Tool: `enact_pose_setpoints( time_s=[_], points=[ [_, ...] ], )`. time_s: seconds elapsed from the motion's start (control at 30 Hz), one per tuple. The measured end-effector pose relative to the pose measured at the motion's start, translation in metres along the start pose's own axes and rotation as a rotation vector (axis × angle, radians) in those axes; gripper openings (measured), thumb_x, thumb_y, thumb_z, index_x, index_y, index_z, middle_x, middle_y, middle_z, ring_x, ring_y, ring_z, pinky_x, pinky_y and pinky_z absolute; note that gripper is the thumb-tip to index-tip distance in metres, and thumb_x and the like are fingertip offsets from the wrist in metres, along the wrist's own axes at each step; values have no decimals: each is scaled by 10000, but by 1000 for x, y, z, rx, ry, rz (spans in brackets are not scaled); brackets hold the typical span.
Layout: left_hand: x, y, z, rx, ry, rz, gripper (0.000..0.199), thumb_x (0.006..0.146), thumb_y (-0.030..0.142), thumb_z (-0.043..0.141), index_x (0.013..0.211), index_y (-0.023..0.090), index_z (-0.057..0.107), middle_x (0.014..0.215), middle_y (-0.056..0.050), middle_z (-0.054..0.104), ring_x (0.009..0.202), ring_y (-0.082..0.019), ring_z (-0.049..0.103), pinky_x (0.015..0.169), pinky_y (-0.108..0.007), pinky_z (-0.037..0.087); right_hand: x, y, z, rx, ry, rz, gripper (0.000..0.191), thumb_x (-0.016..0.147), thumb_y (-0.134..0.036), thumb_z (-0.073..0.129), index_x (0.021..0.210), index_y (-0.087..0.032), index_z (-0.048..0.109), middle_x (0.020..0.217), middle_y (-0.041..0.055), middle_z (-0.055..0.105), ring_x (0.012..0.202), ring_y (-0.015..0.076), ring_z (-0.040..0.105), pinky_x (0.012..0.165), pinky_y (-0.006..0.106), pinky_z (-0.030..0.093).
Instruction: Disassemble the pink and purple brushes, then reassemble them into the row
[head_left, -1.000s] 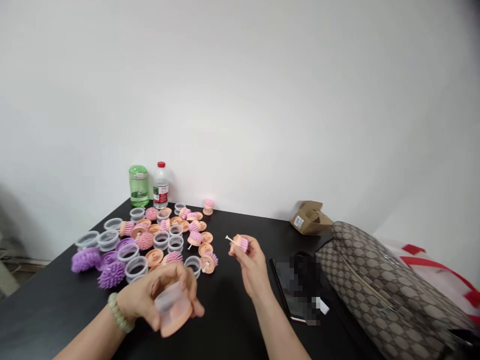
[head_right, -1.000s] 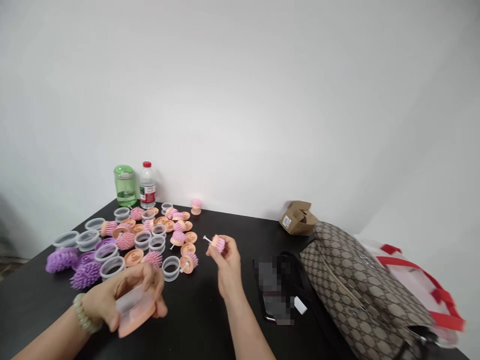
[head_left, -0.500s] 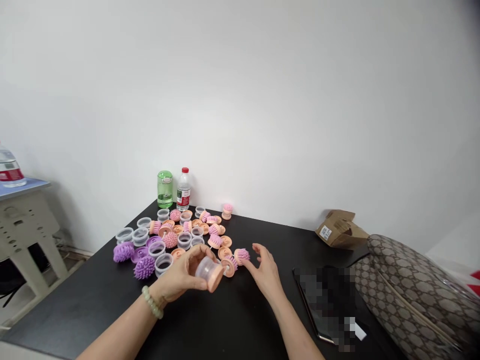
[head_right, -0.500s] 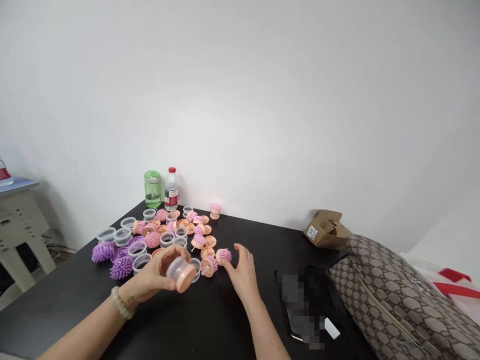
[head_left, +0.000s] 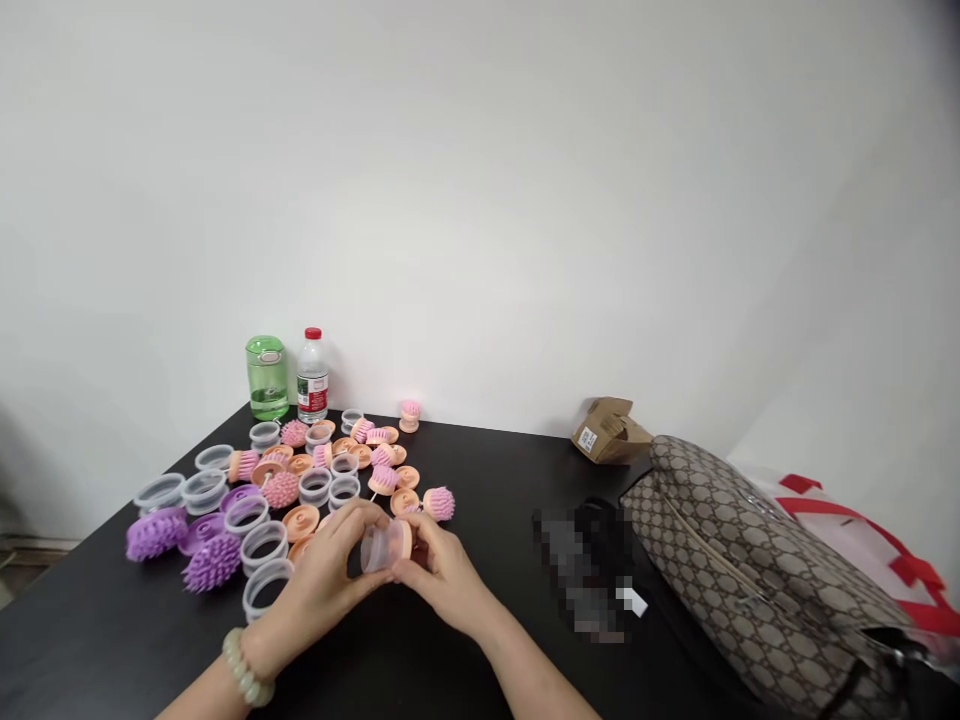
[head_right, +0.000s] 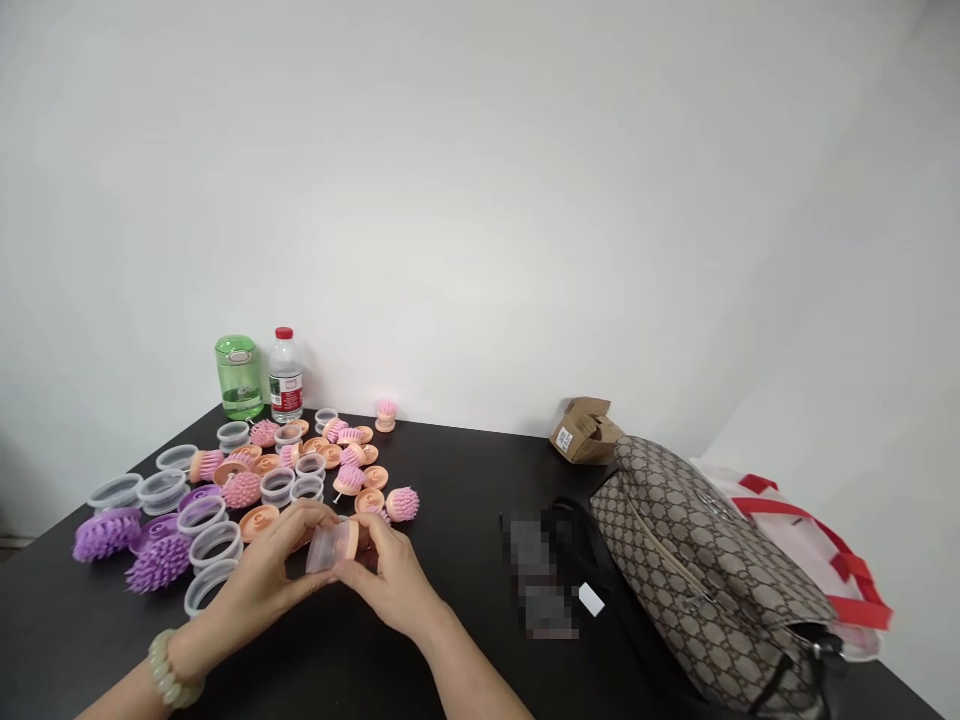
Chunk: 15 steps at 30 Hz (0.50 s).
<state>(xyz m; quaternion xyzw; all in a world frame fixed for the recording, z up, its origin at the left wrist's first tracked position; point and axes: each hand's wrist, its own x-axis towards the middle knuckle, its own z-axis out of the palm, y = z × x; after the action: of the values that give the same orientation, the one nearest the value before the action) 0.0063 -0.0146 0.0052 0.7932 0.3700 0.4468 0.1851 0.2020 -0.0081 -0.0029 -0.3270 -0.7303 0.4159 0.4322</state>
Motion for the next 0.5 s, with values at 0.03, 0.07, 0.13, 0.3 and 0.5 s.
enact_pose_setpoints(
  time_s=[0.03,0.07,0.13,0.3,0.5],
  points=[
    [0,-1,1,16,3,-6,237,824,338,723,983,230,583,983,-39,648,882,-212,624,740,-326,541,0,0,0,23,0,16,323,825,-402,717,1091,-244,623,906,2,660,775,174,635,683,281,510],
    [0,-3,2,25,3,-23,252,792,332,744,954,226,582,942,-27,649,837,-206,628,704,-315,542,1,-1,0,49,-2,32,311,808,-396,731,1055,-237,628,877,-6,656,756,169,629,675,277,504],
    [0,-5,3,18,-2,-83,283,736,305,769,920,217,572,885,-10,644,771,-192,623,651,-294,538,1,-1,0,118,-14,54,292,780,-393,753,986,-223,636,835,-17,645,734,159,620,665,269,494],
    [1,-4,0,-146,-60,-256,393,619,272,828,906,200,569,837,14,621,705,-159,597,594,-252,512,0,1,0,199,-6,57,297,729,-349,806,933,-221,633,840,-23,633,752,155,630,692,269,513],
    [2,0,3,-646,-164,-548,416,740,513,732,819,186,488,652,39,583,483,-117,575,435,-210,454,-6,2,-2,-114,65,-312,396,694,-159,832,1017,-266,629,1069,30,656,998,218,647,867,342,535]
  ],
)
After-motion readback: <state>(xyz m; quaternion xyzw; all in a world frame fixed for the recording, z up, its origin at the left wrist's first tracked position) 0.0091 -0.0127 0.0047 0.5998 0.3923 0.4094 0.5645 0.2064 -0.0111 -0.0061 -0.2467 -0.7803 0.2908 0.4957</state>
